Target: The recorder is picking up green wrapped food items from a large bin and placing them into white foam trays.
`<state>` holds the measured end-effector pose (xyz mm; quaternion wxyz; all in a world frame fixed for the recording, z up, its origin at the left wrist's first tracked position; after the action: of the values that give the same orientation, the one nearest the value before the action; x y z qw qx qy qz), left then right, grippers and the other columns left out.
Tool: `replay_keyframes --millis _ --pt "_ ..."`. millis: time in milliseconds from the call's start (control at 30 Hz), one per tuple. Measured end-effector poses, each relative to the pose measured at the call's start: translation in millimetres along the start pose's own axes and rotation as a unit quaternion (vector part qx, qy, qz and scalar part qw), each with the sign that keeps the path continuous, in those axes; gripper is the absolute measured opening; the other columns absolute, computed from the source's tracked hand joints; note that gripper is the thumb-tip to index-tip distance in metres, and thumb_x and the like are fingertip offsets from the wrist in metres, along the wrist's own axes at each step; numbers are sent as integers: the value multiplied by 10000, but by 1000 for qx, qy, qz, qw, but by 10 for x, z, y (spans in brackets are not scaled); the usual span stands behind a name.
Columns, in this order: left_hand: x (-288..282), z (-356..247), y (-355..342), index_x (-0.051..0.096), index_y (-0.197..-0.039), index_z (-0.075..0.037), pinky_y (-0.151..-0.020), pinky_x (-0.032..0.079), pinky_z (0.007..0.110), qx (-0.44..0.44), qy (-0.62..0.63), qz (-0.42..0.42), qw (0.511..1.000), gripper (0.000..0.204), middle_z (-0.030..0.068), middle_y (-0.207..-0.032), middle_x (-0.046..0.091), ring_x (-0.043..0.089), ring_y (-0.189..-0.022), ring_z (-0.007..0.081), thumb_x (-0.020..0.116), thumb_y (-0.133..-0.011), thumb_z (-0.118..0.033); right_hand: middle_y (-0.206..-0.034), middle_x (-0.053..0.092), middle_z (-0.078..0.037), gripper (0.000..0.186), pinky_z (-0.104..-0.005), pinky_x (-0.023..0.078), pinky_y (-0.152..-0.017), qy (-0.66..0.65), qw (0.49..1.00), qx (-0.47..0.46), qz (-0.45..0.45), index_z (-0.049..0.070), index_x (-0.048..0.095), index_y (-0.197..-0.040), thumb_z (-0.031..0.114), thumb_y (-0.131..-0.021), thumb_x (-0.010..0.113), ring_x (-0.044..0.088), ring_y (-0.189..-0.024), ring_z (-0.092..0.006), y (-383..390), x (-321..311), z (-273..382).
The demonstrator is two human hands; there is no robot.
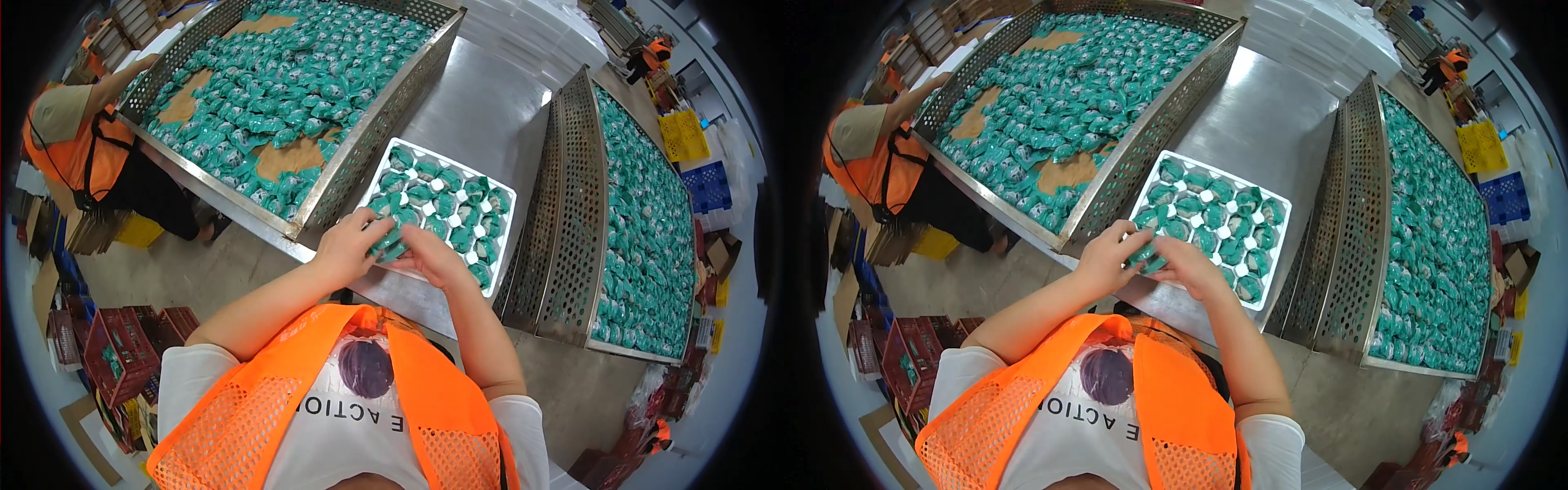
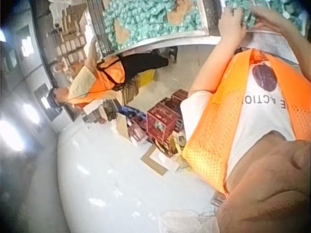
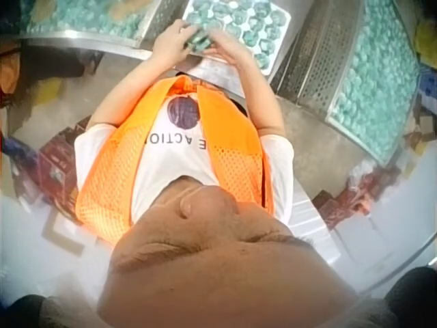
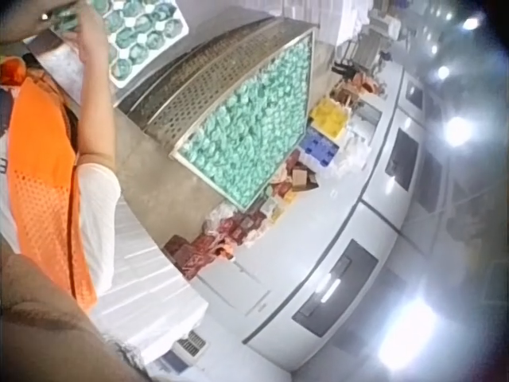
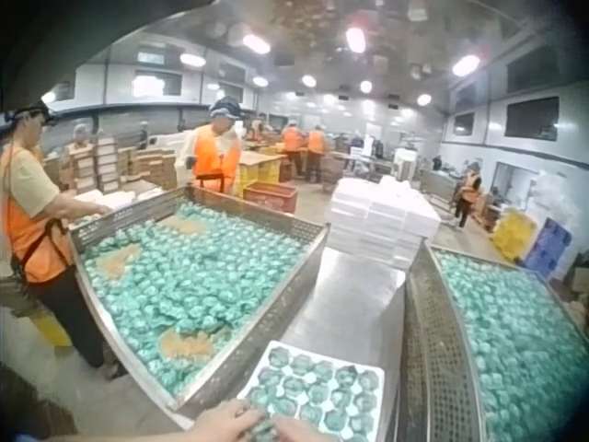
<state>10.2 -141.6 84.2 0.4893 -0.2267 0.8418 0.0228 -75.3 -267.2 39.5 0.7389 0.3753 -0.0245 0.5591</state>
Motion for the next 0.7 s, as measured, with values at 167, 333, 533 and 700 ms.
replay_keyframes --millis 167,333,533,700 --pt "-56 55 92 415 -1196 -101 -734 449 350 31 109 -37 993 592 129 -1100 420 500 -938 271 662 -659 -128 -1017 539 -73 448 -256 477 -683 106 994 -16 8 -2 465 -1136 152 -752 637 554 -856 -139 -114 -86 139" --pt "217 412 434 351 -1243 -70 -762 438 320 -181 311 -8 933 608 145 -1215 352 477 -947 217 636 -725 -211 -934 588 -111 533 -295 455 -707 203 974 -84 -61 -28 485 -1137 215 -700 671 558 -860 -165 -282 -182 143" --pt "573 713 468 356 -1239 -35 -816 410 315 -226 313 -17 922 573 161 -1177 384 478 -954 227 604 -757 -222 -880 560 -175 417 -394 437 -723 644 673 -324 -167 9 552 -952 188 -603 695 520 -857 -320 -324 275 15" --pt "657 794 429 390 -1202 -12 -797 405 302 -232 319 -16 919 567 173 -1128 418 480 -891 228 611 -742 -257 -805 540 -151 324 -373 456 -691 684 620 -317 -215 4 554 -852 145 -590 681 539 -831 -299 -314 526 17"
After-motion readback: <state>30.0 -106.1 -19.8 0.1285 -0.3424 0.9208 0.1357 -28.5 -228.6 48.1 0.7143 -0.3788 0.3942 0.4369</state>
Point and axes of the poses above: each hand's wrist, its own y-axis away from the middle knuckle, its own x-axis out of the palm, z = x × y, the point moved 3 cm from there along -y, towards the middle knuckle
